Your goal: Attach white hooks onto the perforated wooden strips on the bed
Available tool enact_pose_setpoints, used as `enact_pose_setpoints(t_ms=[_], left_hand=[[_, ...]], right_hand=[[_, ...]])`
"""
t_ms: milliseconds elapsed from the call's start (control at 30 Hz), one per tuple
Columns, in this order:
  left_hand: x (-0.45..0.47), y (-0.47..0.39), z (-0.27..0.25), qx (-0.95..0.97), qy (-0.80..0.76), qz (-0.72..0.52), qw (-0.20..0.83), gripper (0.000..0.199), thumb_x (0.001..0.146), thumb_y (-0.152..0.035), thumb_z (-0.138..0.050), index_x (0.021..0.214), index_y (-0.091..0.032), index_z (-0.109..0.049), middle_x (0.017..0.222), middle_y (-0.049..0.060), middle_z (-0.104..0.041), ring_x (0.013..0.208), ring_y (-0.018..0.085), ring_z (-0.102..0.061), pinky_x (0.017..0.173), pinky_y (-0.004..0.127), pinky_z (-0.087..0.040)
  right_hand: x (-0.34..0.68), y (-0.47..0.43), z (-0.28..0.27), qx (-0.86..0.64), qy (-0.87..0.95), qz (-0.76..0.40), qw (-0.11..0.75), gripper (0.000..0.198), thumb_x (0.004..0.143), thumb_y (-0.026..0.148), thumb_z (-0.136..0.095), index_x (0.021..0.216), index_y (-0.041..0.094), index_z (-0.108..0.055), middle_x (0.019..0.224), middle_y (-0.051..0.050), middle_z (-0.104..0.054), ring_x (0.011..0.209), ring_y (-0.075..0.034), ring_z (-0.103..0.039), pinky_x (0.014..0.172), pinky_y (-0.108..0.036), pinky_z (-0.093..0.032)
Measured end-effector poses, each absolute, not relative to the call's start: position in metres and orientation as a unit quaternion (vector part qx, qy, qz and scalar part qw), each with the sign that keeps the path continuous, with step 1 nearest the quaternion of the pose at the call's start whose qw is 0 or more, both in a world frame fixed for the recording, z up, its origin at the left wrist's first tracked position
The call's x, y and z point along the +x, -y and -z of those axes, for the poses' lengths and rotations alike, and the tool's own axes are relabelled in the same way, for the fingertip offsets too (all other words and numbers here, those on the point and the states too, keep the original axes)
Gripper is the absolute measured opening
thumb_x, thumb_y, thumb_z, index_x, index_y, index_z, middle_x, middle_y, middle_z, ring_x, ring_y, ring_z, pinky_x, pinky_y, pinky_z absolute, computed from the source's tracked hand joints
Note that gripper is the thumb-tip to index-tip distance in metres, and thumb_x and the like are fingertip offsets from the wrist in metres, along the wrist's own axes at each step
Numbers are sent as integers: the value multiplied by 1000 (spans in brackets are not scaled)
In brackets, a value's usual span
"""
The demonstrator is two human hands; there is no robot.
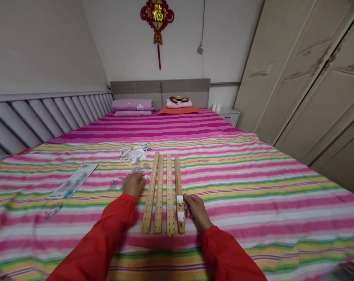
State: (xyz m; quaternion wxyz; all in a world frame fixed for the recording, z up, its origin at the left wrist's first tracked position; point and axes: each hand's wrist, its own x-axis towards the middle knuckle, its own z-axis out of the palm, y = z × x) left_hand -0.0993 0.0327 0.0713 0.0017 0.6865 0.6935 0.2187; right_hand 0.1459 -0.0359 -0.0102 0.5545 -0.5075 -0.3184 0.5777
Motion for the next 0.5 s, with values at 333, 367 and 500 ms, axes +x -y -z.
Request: enact_pose_setpoints(t_ms=[333, 367, 500], left_hand=[[-93, -49, -58, 711, -693, -62, -101, 24, 80, -18, -45, 87, -15, -68, 101, 14, -67, 103, 29, -51, 87, 44, -29], [-94, -48, -58, 709, -694, -70, -104, 24, 80, -18, -45, 87, -15, -68, 100, 13, -68, 103, 28, -51, 87, 44, -29], [-98, -45, -61, 669, -723, -149, -85, 22, 79, -24, -46, 82, -19, -68, 95, 10, -69, 101, 28, -53, 88, 46, -30]], right_hand=[[148, 38, 8, -494, 317, -588, 556, 35, 69, 50, -65, 62, 18, -51, 39, 6, -53, 22, -5, -36, 26, -18, -14], [148, 38, 8, -493, 317, -588, 558, 35, 69, 49, -64, 62, 18, -51, 39, 6, -53, 23, -5, -35, 26, -18, -14], [148, 39, 8, -495, 317, -587, 557, 34, 69, 49, -65, 61, 18, -51, 39, 5, -54, 23, -5, -36, 26, -18, -14]])
